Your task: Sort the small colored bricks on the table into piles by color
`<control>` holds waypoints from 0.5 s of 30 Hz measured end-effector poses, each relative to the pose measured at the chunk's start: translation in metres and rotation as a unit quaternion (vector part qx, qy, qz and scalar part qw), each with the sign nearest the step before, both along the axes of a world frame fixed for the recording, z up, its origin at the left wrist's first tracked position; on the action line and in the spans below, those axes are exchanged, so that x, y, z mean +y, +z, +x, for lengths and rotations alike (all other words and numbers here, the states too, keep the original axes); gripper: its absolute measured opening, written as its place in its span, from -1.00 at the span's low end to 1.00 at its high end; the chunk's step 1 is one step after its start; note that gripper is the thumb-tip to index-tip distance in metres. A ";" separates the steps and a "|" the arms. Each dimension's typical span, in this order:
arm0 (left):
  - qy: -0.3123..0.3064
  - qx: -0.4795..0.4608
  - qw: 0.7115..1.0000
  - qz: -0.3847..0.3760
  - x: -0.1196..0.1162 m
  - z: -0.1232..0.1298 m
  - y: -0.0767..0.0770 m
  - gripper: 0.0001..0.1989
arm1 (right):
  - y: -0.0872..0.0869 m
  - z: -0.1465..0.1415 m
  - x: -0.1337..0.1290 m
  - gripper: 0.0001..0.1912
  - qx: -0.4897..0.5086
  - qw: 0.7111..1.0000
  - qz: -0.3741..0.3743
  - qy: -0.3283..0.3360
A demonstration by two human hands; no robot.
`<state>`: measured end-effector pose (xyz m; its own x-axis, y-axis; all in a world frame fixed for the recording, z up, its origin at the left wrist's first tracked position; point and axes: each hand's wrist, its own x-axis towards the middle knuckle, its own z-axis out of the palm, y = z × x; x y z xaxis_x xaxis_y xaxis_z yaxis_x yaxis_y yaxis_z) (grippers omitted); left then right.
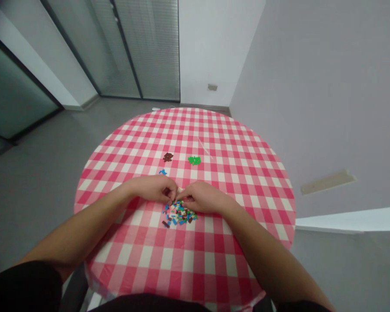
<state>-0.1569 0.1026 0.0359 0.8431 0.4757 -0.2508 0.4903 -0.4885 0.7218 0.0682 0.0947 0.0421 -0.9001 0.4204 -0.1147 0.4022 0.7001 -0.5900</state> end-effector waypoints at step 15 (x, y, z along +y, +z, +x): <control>0.004 0.000 1.000 -0.002 0.000 0.000 0.000 -0.87 | -0.004 0.003 0.002 -0.69 -0.012 0.999 0.025 -0.040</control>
